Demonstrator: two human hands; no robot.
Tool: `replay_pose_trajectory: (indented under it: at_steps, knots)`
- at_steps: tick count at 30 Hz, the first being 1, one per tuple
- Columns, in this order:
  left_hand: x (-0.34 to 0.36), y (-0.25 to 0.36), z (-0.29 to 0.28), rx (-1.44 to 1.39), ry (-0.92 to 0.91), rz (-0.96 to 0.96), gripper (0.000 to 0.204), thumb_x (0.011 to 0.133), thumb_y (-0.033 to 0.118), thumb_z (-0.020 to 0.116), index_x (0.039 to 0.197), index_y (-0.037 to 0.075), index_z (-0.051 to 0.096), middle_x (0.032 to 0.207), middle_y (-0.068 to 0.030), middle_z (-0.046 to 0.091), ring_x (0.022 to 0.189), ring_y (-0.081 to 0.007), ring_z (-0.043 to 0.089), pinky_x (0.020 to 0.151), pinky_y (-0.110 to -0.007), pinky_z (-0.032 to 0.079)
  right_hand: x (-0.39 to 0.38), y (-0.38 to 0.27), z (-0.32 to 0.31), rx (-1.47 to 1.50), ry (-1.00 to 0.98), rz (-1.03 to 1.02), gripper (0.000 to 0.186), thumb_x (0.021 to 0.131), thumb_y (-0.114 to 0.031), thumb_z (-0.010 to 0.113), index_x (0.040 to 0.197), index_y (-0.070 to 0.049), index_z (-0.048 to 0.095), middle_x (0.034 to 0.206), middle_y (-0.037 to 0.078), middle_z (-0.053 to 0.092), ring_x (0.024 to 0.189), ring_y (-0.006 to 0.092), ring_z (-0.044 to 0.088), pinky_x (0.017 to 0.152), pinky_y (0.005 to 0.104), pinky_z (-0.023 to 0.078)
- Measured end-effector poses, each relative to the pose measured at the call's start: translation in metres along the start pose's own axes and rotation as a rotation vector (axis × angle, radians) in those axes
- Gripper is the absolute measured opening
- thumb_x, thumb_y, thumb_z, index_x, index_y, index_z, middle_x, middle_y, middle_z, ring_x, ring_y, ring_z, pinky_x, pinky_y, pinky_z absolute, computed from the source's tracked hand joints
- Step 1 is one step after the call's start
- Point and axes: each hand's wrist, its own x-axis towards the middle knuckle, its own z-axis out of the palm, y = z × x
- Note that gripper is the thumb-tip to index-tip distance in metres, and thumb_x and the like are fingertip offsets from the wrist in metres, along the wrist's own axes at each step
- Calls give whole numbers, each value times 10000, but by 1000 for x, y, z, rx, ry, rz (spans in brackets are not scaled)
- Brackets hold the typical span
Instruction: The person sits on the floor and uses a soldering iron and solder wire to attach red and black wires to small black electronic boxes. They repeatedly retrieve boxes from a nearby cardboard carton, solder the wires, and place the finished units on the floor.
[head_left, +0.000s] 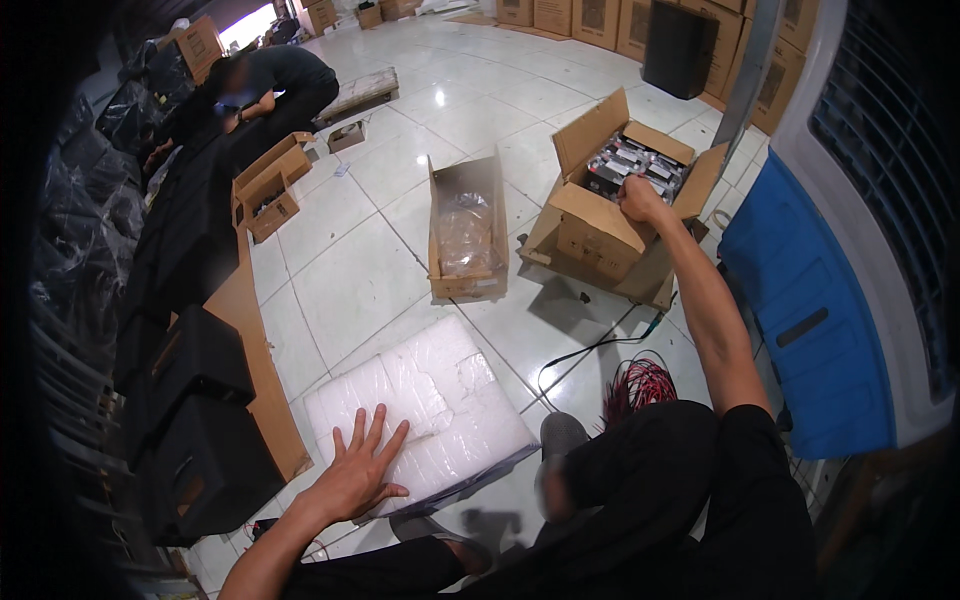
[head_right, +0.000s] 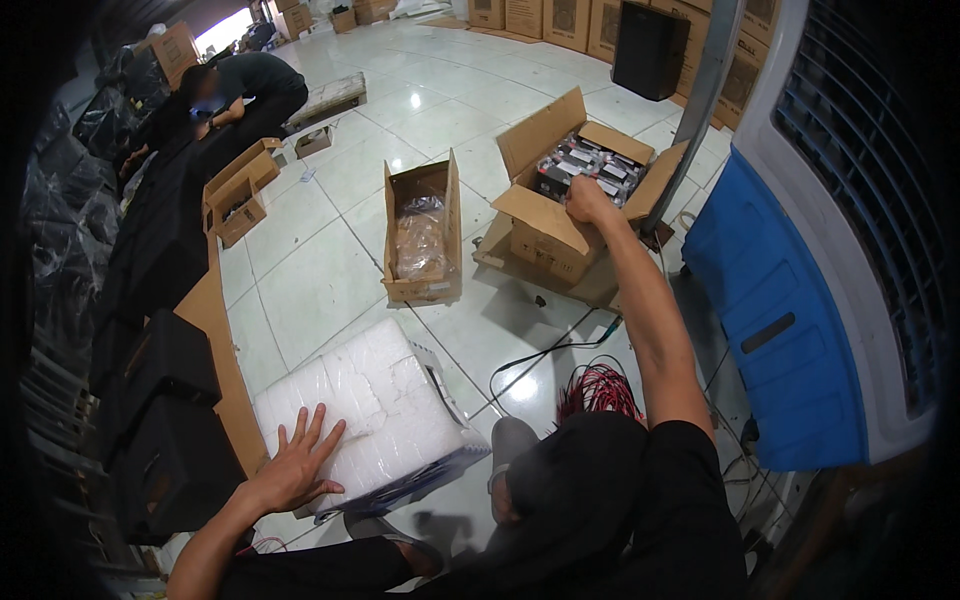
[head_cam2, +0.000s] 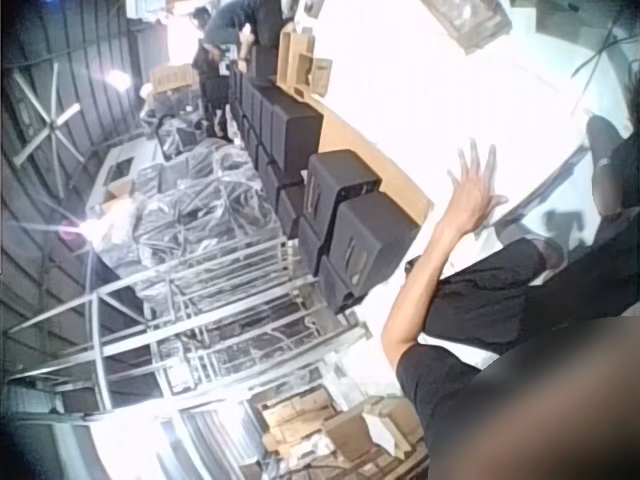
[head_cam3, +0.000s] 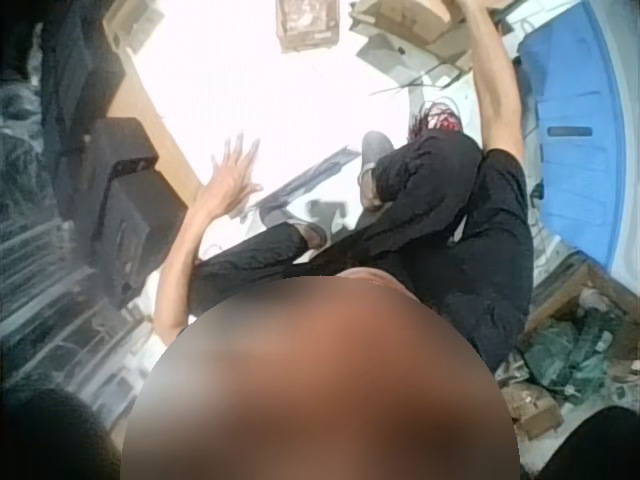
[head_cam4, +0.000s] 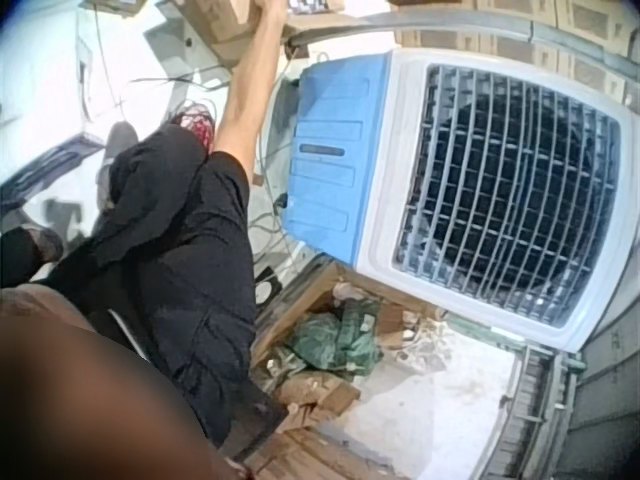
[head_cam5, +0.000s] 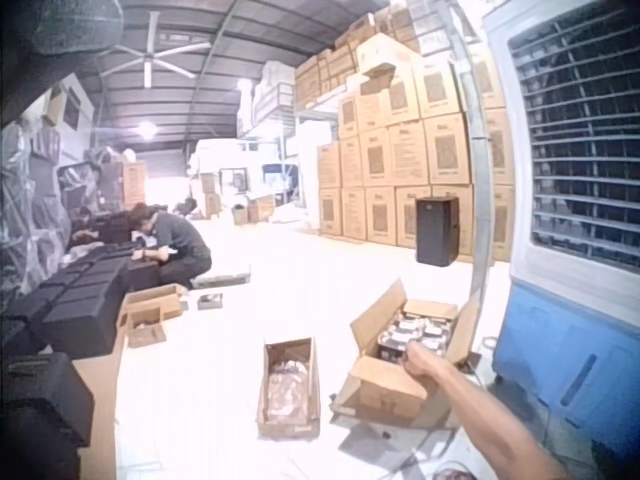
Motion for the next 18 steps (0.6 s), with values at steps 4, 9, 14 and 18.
replay_pose_trajectory:
  at_steps: [4, 9, 14, 18]
  knots:
    - [-1, 0, 0, -13, 18, 10, 960, 870, 575, 614, 1582, 146, 134, 1603, -307, 13, 1453, -563, 22, 1095, -742, 153, 0, 1, -2, 2, 26, -20, 174, 731, -91, 688, 865, 16, 719, 910, 271, 697, 908, 398, 686, 798, 434, 536]
    - [0, 0, -1, -12, -4, 0, 971, 865, 568, 625, 1581, 143, 128, 1601, -309, -16, 1455, -558, 1, 1101, -733, 151, -4, 7, -16, 41, -90, 14, 328, 734, -243, 794, 943, -2, 723, 959, 254, 701, 956, 377, 678, 823, 421, 534]
    - [0, 1, -3, -11, -16, -1, 982, 858, 570, 630, 1581, 141, 122, 1600, -310, -31, 1456, -555, -11, 1107, -727, 145, -7, 17, -31, -104, -98, -47, 470, 712, -374, 830, 955, 12, 718, 1004, 238, 704, 1026, 362, 660, 872, 416, 526]
    - [0, 1, -3, -14, -19, 1, 983, 858, 567, 631, 1581, 139, 121, 1599, -311, -32, 1455, -558, -15, 1111, -723, 141, 6, 18, -41, -313, -245, -95, 562, 641, -430, 861, 869, 60, 706, 953, 254, 703, 938, 369, 682, 820, 429, 538]
